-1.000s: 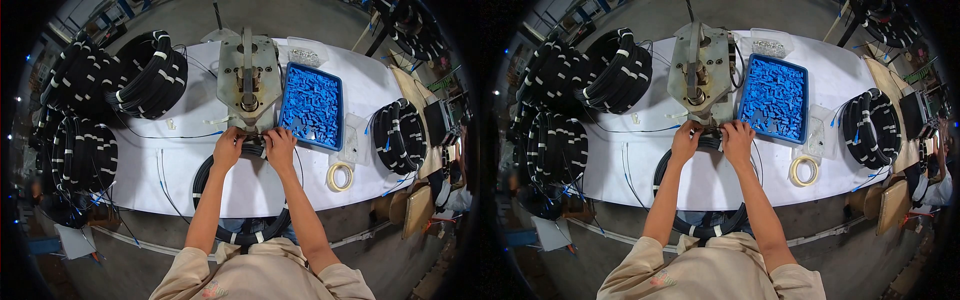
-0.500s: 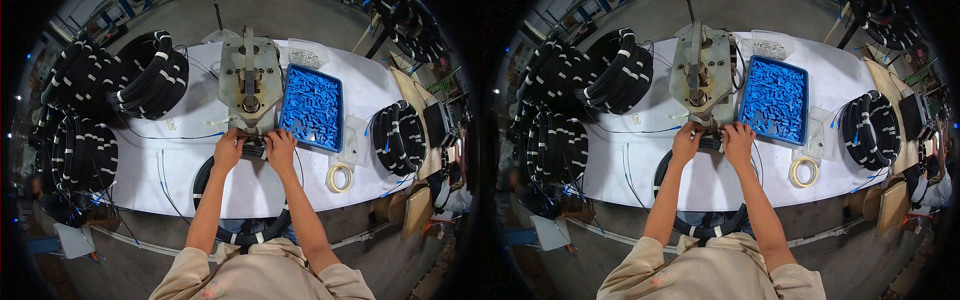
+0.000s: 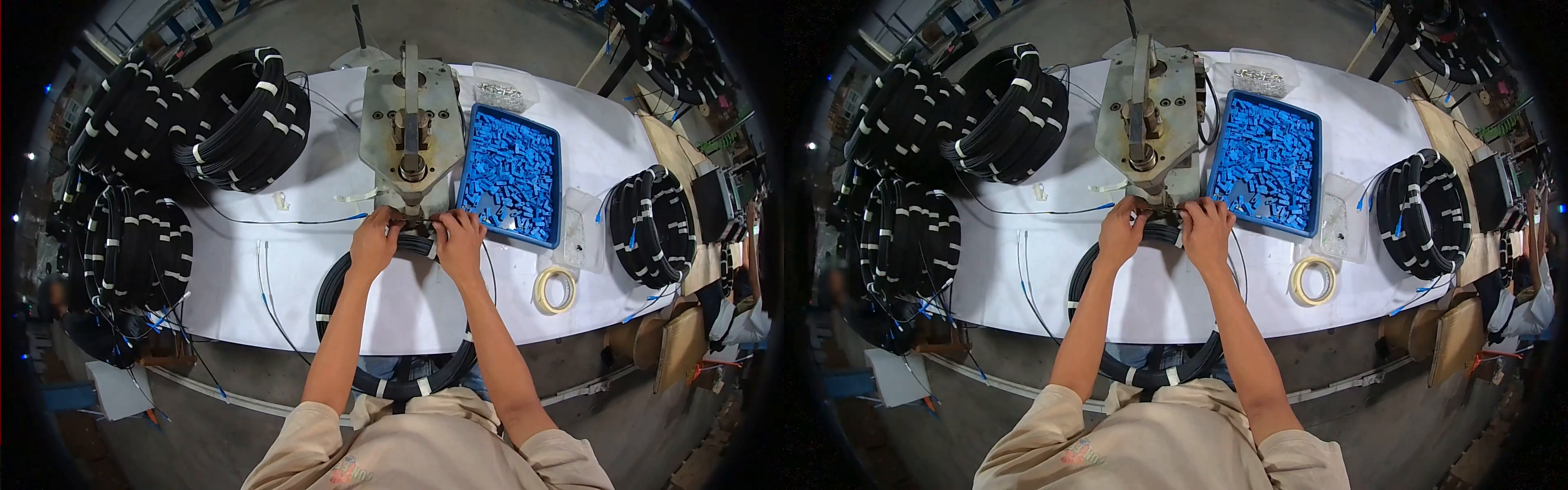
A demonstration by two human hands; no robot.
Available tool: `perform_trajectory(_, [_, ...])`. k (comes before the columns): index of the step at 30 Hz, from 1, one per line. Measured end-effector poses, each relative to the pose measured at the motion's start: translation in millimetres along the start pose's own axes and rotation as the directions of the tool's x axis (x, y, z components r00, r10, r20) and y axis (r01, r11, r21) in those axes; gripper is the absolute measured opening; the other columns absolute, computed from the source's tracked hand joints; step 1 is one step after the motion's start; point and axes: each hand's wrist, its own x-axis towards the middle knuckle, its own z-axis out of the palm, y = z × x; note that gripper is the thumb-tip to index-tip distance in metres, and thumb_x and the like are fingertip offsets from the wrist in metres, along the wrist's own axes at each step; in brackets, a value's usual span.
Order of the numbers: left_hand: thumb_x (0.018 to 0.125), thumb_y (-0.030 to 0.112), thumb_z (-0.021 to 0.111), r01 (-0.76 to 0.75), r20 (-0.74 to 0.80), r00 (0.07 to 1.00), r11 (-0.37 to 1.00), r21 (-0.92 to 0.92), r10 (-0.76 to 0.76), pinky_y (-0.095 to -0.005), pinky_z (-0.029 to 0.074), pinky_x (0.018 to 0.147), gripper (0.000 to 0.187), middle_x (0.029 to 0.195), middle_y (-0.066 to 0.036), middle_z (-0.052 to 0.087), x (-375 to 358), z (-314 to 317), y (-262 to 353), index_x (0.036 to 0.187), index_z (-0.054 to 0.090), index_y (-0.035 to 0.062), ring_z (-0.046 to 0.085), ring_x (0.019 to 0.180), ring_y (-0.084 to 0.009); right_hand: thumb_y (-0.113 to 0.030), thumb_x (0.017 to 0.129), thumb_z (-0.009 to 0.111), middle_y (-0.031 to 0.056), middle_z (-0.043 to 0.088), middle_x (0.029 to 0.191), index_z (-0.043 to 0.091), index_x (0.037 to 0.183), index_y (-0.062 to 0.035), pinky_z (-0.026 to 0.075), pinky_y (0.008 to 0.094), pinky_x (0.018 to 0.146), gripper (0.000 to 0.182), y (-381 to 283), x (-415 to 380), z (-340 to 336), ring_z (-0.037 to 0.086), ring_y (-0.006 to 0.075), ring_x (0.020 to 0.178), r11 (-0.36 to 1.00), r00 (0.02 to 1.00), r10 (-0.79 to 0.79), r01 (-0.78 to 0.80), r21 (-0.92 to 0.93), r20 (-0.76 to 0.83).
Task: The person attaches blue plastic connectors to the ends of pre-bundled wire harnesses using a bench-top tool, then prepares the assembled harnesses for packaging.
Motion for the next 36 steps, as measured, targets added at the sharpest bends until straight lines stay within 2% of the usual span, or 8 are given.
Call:
perform_trajectory(13, [0.089, 0.01, 0.061, 0.016, 0.012, 1.0, 1.0, -0.008, -0.015, -0.0455, 0.05, 0.075, 0.009, 0.097, -0.013, 0.066, 0.0, 1.5, -2.4, 0.097, 0.06, 0.0047, 0.062, 0.091, -0.0379, -0.014, 0.087, 0.068, 0.0035, 0.06, 0.097, 0.069, 0.095, -0.0143, 0.034, 0.0432, 0.084, 0.008, -1.0, 0.3, -1.5, 0.051, 0.0277, 0.099, 1.0, 1.0, 0.004, -0.004, 0.019, 0.002])
perform_trajectory(19, [0.09, 0.011, 0.062, 0.006, -0.01, 1.0, 1.0, 0.004, -0.006, -0.0428, 0.049, 0.073, 0.01, 0.095, -0.012, 0.067, 0.2, 2.5, -3.4, 0.097, 0.061, 0.0034, 0.063, 0.089, -0.0366, -0.013, 0.087, 0.068, 0.0036, 0.06, 0.098, 0.069, 0.095, -0.0142, 0.034, 0.0427, 0.085, 0.009, -0.9, 0.4, -1.8, 0.051, 0.0276, 0.098, 1.0, 1.0, 0.009, -0.01, 0.023, 0.013])
perform_trajectory(21, [0.089, 0.009, 0.06, 0.022, 0.02, 1.0, 1.0, 0.008, -0.022, -0.0461, 0.05, 0.075, 0.008, 0.098, -0.012, 0.066, 0.6, 1.5, -2.5, 0.096, 0.059, 0.0049, 0.062, 0.092, -0.0377, -0.013, 0.087, 0.068, 0.0035, 0.06, 0.098, 0.069, 0.095, -0.0143, 0.034, 0.0427, 0.085, 0.009, -0.9, 0.4, -1.5, 0.051, 0.0276, 0.098, 1.0, 1.0, 0.007, -0.008, 0.016, 0.011])
perform_trajectory(36, [0.089, 0.008, 0.06, 0.022, 0.018, 1.0, 1.0, 0.0, -0.022, -0.0455, 0.05, 0.075, 0.008, 0.097, -0.012, 0.067, 0.5, 0.0, 1.3, 0.096, 0.059, 0.0051, 0.063, 0.091, -0.0375, -0.013, 0.086, 0.068, 0.0025, 0.06, 0.097, 0.07, 0.095, -0.0154, 0.034, 0.0423, 0.085, 0.01, -2.1, 0.3, -1.5, 0.051, 0.0269, 0.099, 1.0, 1.0, 0.014, -0.014, 0.011, 0.007])
